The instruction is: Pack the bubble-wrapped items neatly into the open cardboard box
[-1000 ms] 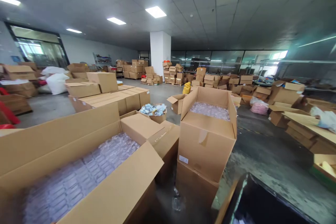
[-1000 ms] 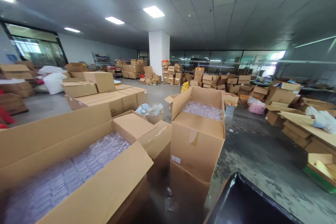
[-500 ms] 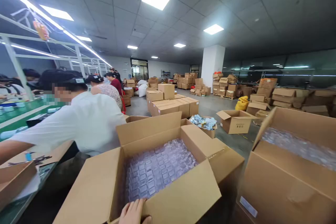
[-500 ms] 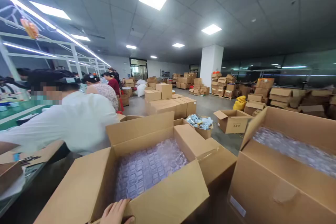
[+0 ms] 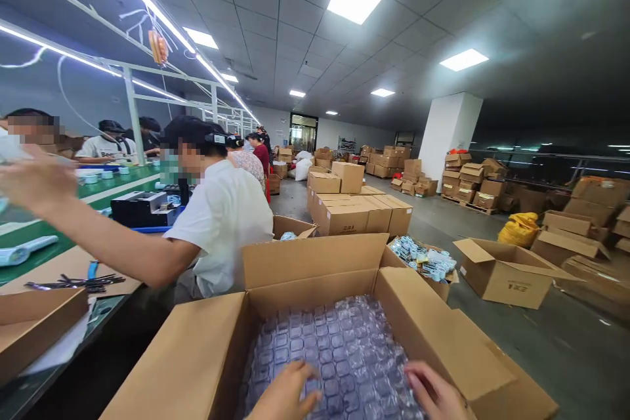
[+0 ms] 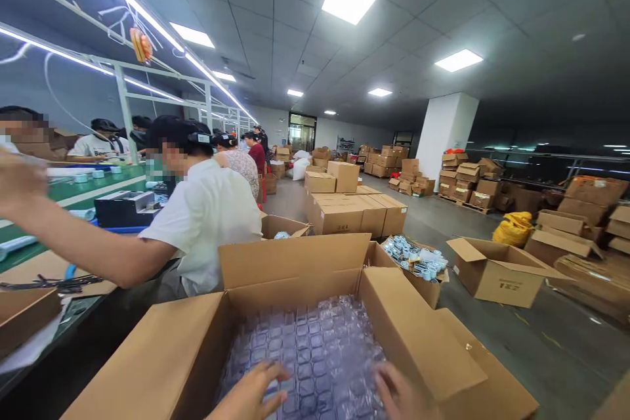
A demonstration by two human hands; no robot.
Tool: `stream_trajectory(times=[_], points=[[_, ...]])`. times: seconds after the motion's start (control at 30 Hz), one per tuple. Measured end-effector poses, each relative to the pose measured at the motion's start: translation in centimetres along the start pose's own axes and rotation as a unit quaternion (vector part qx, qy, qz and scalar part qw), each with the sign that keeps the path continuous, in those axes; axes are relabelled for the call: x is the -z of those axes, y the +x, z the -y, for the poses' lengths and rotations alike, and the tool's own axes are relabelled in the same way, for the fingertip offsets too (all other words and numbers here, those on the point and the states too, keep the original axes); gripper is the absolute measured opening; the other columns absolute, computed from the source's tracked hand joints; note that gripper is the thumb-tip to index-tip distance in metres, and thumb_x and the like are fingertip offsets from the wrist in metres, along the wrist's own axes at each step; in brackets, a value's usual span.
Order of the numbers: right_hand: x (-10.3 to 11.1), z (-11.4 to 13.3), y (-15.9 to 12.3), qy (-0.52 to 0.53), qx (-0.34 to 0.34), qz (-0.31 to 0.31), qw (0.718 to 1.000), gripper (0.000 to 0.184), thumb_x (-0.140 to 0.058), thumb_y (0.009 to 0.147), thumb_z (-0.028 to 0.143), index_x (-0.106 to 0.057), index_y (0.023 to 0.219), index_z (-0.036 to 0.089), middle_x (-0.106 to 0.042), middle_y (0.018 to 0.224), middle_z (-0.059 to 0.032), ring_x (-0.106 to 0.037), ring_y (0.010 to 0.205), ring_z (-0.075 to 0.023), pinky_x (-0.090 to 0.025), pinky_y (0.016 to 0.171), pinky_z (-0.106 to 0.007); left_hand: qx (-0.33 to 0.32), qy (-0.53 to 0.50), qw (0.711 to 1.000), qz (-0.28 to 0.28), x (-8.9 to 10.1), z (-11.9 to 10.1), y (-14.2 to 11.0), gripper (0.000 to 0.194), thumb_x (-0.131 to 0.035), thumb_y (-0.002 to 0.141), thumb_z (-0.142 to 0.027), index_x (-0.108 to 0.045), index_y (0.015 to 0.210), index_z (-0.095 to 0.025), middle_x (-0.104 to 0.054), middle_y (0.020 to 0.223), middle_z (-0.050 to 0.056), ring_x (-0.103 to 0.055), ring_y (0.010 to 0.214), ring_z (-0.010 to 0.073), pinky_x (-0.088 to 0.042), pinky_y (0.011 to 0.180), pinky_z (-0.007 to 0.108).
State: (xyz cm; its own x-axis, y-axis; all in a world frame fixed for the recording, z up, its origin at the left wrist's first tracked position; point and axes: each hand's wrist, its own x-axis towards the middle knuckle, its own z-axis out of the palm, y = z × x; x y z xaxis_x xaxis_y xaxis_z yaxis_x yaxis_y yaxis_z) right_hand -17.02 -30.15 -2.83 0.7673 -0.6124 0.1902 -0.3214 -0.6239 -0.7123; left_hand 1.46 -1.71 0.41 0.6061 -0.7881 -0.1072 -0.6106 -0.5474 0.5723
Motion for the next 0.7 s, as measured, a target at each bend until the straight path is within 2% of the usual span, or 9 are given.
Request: stream_trajectory(times=[0.03,0.07,0.13,0.2,0.3,0.37,0.47,0.6,0.7], points=[[-1.6,1.7,3.2,0.014,0.022,0.013,1.0,0.035,-0.035,0.082,0.065,-0.064,0.087,0.046,-0.073,0.098,0.001,-0.067,0.104,-0.0275,-0.055,0.09,-0.045,-0.002,0.002,1.0,-0.011,0.3,-0.2,2.4,0.031,-0.05,0.086,-0.028,-0.065,0.112,-0.019,-0.065,0.117,0.008,-0.059,0.112,0.0223,-0.045,0.1,0.033],[-3.1,3.3,6.0,0.011,0.033,0.021,0.999,0.037,-0.033,0.087,0.054,-0.064,0.093,0.035,-0.073,0.103,-0.0037,-0.067,0.103,-0.0266,-0.053,0.091,-0.042,0.0,0.006,1.0,-0.019,0.3,-0.3,4.9,0.031,-0.049,0.086,-0.025,-0.066,0.111,-0.018,-0.066,0.116,0.008,-0.06,0.111,0.0222,-0.045,0.1,0.032],[-5.2,5.8,10.4,-0.07,0.008,0.028,0.997,0.038,-0.027,0.089,0.036,-0.061,0.1,0.026,-0.073,0.104,-0.008,-0.068,0.099,-0.0274,-0.051,0.085,-0.041,-0.003,0.022,0.999,-0.027,-0.5,-0.1,10.0,0.031,-0.047,0.086,-0.02,-0.066,0.11,-0.016,-0.066,0.117,0.009,-0.06,0.112,0.0217,-0.045,0.099,0.03],[-6.2,6.7,13.0,-0.123,-0.014,0.034,0.992,0.038,-0.025,0.089,0.027,-0.062,0.098,0.022,-0.074,0.1,-0.0135,-0.069,0.095,-0.0337,-0.048,0.076,-0.042,-0.004,0.048,0.998,-0.033,-1.8,0.1,14.6,0.035,-0.044,0.086,-0.015,-0.065,0.114,-0.015,-0.063,0.122,0.011,-0.057,0.117,0.0221,-0.042,0.103,0.029],[-6.4,5.7,14.6,-0.159,-0.019,0.037,0.986,0.037,-0.027,0.089,0.022,-0.064,0.095,0.021,-0.074,0.098,-0.018,-0.07,0.092,-0.0388,-0.042,0.068,-0.041,-0.012,0.098,0.995,-0.035,-3.7,0.5,19.7,0.047,-0.041,0.084,-0.007,-0.058,0.127,-0.014,-0.055,0.132,0.014,-0.047,0.129,0.0259,-0.037,0.111,0.035],[-5.8,4.5,14.8,-0.17,-0.02,0.028,0.985,0.036,-0.028,0.09,0.022,-0.063,0.097,0.022,-0.075,0.1,-0.0156,-0.07,0.093,-0.0362,-0.038,0.067,-0.038,-0.025,0.13,0.991,-0.017,-4.7,0.5,21.9,0.053,-0.042,0.082,-0.003,-0.053,0.133,-0.016,-0.05,0.137,0.014,-0.043,0.132,0.0283,-0.037,0.112,0.04],[-4.9,3.7,14.9,-0.171,-0.031,0.001,0.985,0.033,-0.03,0.092,0.023,-0.062,0.099,0.024,-0.075,0.101,-0.0096,-0.07,0.092,-0.0299,-0.036,0.066,-0.034,-0.053,0.17,0.984,0.019,-5.5,0.5,24.2,0.051,-0.04,0.085,0.001,-0.053,0.131,-0.017,-0.049,0.138,0.011,-0.045,0.129,0.0264,-0.042,0.108,0.044],[-4.9,4.3,15.5,-0.164,-0.015,-0.005,0.986,0.03,-0.032,0.092,0.024,-0.061,0.096,0.026,-0.076,0.098,-0.0031,-0.07,0.091,-0.0242,-0.033,0.064,-0.031,-0.07,0.211,0.974,0.044,-5.7,0.3,25.6,0.037,-0.045,0.094,-0.01,-0.051,0.131,-0.015,-0.054,0.132,0.011,-0.051,0.125,0.0253,-0.047,0.103,0.047],[-5.4,4.8,15.6,-0.168,0.001,0.007,0.986,0.028,-0.034,0.092,0.024,-0.062,0.094,0.026,-0.076,0.094,-0.0035,-0.071,0.088,-0.025,-0.029,0.061,-0.03,-0.082,0.239,0.966,0.061,-5.4,0.0,26.0,0.037,-0.048,0.095,-0.012,-0.05,0.131,-0.014,-0.06,0.124,0.012,-0.057,0.118,0.0259,-0.05,0.098,0.049]])
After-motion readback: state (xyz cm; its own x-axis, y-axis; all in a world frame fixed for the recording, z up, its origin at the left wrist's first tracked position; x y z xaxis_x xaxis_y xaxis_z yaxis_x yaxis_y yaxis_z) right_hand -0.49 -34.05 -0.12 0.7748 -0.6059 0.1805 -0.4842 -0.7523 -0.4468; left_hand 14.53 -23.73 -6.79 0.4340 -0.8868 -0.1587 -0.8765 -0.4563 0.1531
